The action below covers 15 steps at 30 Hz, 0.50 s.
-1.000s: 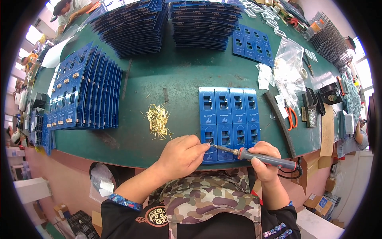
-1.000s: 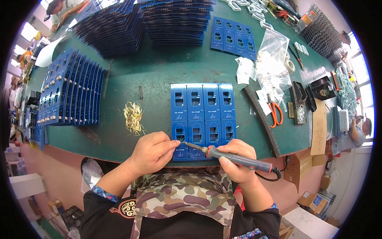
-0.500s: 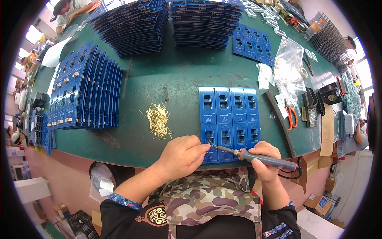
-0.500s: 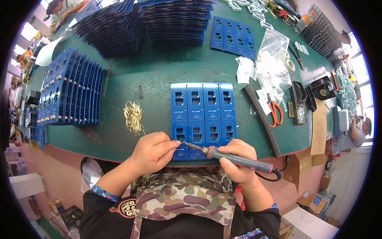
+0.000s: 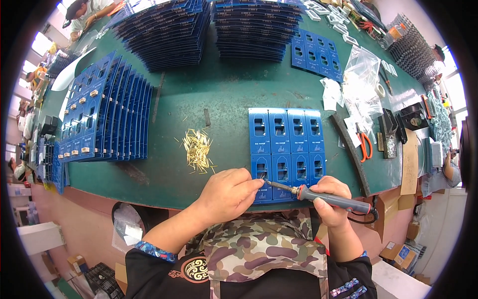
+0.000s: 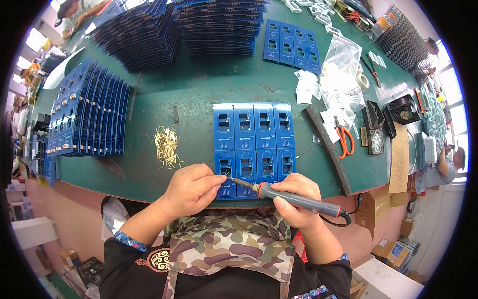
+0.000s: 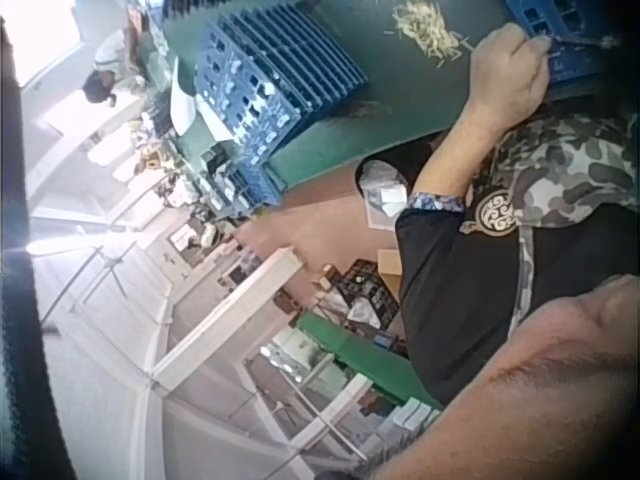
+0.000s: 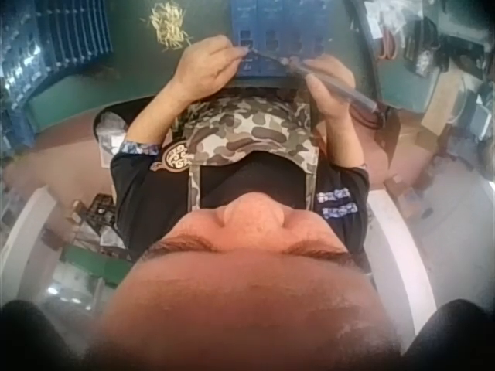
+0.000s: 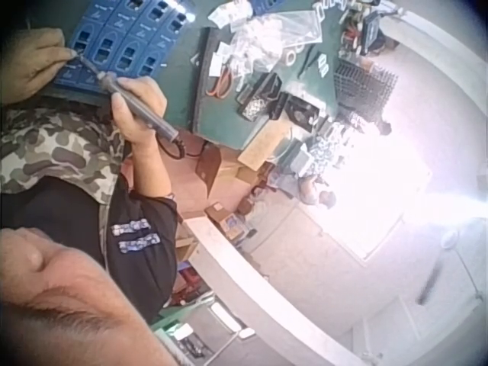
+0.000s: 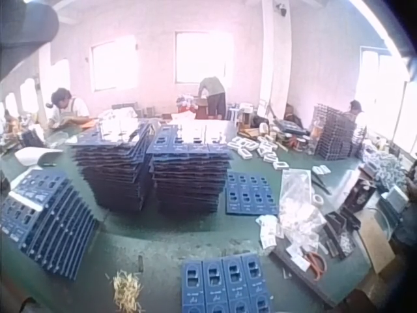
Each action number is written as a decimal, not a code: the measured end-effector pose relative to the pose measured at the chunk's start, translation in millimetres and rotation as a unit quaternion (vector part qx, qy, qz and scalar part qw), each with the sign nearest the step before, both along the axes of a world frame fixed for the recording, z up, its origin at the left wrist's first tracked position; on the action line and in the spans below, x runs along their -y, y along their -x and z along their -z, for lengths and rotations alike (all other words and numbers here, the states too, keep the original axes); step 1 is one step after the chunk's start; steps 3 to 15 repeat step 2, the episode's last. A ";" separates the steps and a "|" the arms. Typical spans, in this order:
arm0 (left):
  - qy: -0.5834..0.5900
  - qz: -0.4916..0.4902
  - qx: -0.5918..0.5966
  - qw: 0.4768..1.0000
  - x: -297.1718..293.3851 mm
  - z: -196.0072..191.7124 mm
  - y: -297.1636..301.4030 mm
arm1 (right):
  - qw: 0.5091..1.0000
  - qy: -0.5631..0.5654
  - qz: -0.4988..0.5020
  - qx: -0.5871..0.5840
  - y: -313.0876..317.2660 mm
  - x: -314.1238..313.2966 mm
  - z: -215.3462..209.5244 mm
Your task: The person inserts metal pins into the slots of a circuit board by hand and solders the components using a soldering iron.
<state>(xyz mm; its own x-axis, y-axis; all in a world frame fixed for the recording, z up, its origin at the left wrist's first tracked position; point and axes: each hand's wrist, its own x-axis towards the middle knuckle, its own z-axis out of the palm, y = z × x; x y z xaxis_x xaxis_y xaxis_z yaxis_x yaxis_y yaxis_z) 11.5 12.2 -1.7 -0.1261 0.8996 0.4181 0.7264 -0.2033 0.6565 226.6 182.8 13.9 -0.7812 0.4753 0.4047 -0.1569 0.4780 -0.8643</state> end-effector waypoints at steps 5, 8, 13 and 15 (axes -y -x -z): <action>-0.002 -0.002 0.000 1.000 0.0 -0.6 -0.2 | 1.000 0.001 0.002 0.004 -0.1 0.4 -1.0; -0.002 -0.002 0.000 1.000 0.0 -0.6 -0.2 | 1.000 0.001 0.002 0.004 -0.1 0.4 -1.0; -0.002 -0.002 0.000 1.000 0.0 -0.6 -0.2 | 1.000 0.001 0.002 0.004 -0.1 0.4 -1.0; -0.002 -0.002 0.000 1.000 0.0 -0.6 -0.2 | 1.000 0.001 0.002 0.004 -0.1 0.4 -1.0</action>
